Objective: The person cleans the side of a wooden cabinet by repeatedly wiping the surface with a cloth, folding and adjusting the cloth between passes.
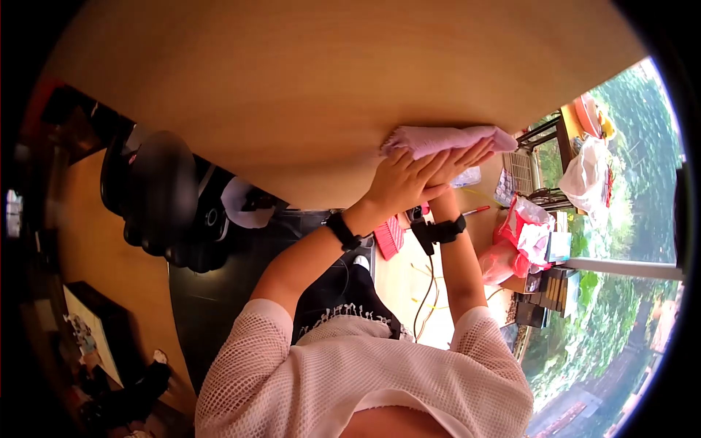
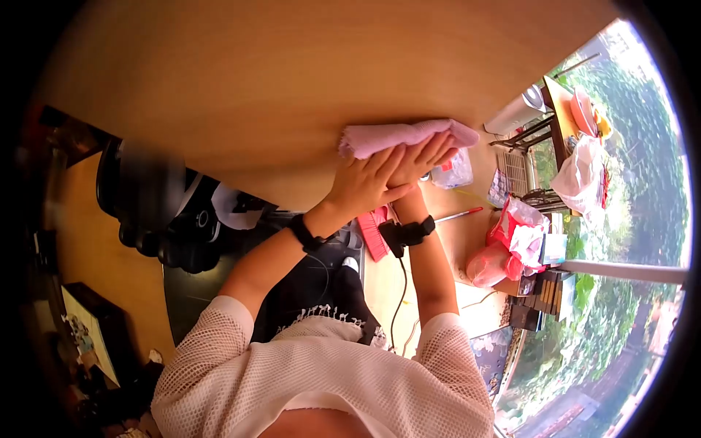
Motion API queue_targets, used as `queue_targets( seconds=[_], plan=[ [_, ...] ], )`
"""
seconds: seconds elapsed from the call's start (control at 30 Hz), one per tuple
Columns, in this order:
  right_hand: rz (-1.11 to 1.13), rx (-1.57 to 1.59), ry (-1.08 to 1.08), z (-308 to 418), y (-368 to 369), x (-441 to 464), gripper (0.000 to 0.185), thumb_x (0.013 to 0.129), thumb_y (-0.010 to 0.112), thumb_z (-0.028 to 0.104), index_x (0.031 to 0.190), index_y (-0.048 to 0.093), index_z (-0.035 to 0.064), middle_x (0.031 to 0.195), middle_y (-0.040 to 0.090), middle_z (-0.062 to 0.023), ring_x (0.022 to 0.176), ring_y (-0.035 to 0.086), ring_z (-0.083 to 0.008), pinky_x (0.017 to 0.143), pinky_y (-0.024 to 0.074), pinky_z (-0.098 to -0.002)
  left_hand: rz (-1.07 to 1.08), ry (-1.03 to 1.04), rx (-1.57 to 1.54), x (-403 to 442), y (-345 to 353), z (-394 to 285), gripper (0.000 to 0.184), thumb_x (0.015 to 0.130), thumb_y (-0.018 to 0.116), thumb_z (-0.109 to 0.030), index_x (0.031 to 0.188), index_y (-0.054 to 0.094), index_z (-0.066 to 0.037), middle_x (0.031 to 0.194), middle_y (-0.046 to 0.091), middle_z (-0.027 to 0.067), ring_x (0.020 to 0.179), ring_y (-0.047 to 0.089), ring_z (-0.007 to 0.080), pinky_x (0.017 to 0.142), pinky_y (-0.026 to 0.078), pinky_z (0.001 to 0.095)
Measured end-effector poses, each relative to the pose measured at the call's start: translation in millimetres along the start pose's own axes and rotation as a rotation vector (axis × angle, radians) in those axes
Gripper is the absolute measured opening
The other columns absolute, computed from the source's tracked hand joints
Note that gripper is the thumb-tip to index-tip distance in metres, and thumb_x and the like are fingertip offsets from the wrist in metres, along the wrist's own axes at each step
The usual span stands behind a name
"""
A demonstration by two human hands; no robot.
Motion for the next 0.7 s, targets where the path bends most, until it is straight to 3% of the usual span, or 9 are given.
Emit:
queue_targets(
  seconds=[0.03,0.2,0.23,0.33,0.4,0.5,0.57,0.67,0.7],
  plan=[
    [0.003,-0.024,-0.058,4,2,-5,0.089,0.087,0.046,0.054,0.143,0.009,-0.0049,0.148,0.006,-0.0293,0.138,0.001,-0.0447,0.107,-0.0001,-0.0618,0.016,0.001,0.03,-9,0,4,0.071,0.076,0.063,-0.049,0.125,0.049,0.0,0.133,0.046,0.0116,0.117,0.045,0.0257,0.093,0.034,0.0429],
    [0.067,-0.025,-0.121,62,15,-29,0.068,0.081,0.051,0.046,0.13,0.029,0.0043,0.134,0.024,-0.0211,0.123,0.019,-0.0372,0.098,0.0118,-0.0559,0.079,-0.122,-0.018,-55,-28,33,0.069,0.078,0.061,-0.05,0.124,0.049,0.0,0.129,0.049,0.0114,0.114,0.047,0.0266,0.093,0.037,0.0444],
    [0.079,-0.01,-0.123,80,21,-34,0.064,0.08,0.052,0.044,0.128,0.033,0.0061,0.131,0.027,-0.0195,0.12,0.022,-0.0357,0.096,0.0142,-0.0548,0.26,-0.211,-0.075,-66,-35,44,0.069,0.078,0.06,-0.051,0.123,0.05,0.001,0.125,0.05,0.0139,0.113,0.048,0.0285,0.091,0.039,0.0452],
    [0.123,0.054,-0.129,141,40,-52,0.053,0.077,0.054,0.04,0.12,0.044,0.0116,0.122,0.038,-0.0145,0.111,0.033,-0.0312,0.09,0.0214,-0.0513,0.356,-0.348,-0.076,-89,-83,86,0.069,0.078,0.059,-0.052,0.12,0.051,0.002,0.123,0.051,0.0171,0.112,0.047,0.0332,0.091,0.039,0.0478],
    [0.143,0.097,-0.131,184,56,-62,0.046,0.075,0.056,0.037,0.115,0.052,0.0153,0.117,0.045,-0.0112,0.105,0.04,-0.0282,0.086,0.0262,-0.0489,0.266,-0.273,0.105,-134,-98,123,0.073,0.078,0.058,-0.055,0.118,0.049,0.005,0.121,0.049,0.0242,0.112,0.045,0.0416,0.092,0.037,0.0512],
    [0.174,0.222,-0.079,248,77,-75,0.04,0.075,0.057,0.033,0.113,0.059,0.0198,0.111,0.053,-0.0059,0.098,0.048,-0.0229,0.083,0.0312,-0.0457,0.253,-0.322,0.138,-169,-129,165,0.081,0.078,0.059,-0.055,0.123,0.042,0.01,0.126,0.042,0.0318,0.116,0.039,0.0502,0.097,0.033,0.0545],
    [0.245,0.323,-0.061,280,82,-80,0.041,0.078,0.056,0.032,0.118,0.058,0.0217,0.113,0.054,-0.0032,0.098,0.049,-0.0198,0.084,0.0317,-0.0432,0.193,-0.594,-0.152,-184,-147,181,0.085,0.079,0.058,-0.053,0.128,0.034,0.012,0.131,0.035,0.0351,0.121,0.032,0.0527,0.102,0.028,0.0546],
    [0.349,0.411,-0.147,309,85,-75,0.042,0.081,0.055,0.031,0.122,0.056,0.0229,0.117,0.053,-0.0027,0.1,0.049,-0.0183,0.083,0.0321,-0.0404,0.222,-0.675,-0.261,-198,-169,200,0.096,0.082,0.057,-0.051,0.136,0.015,0.015,0.141,0.014,0.0383,0.131,0.014,0.0543,0.107,0.017,0.0554],
    [0.342,0.425,-0.202,312,85,-71,0.042,0.081,0.056,0.031,0.121,0.057,0.0219,0.118,0.052,-0.0037,0.1,0.049,-0.0184,0.082,0.032,-0.0408,0.209,-0.556,-0.149,-203,-169,203,0.097,0.082,0.057,-0.051,0.137,0.012,0.015,0.142,0.011,0.0389,0.131,0.013,0.0544,0.108,0.016,0.0555]
  ],
)
Point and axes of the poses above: each hand's wrist, its own x-axis towards the middle knuckle, its own y-axis out of the palm, z = x × y, the point moved 2 cm from there along x, towards the middle knuckle
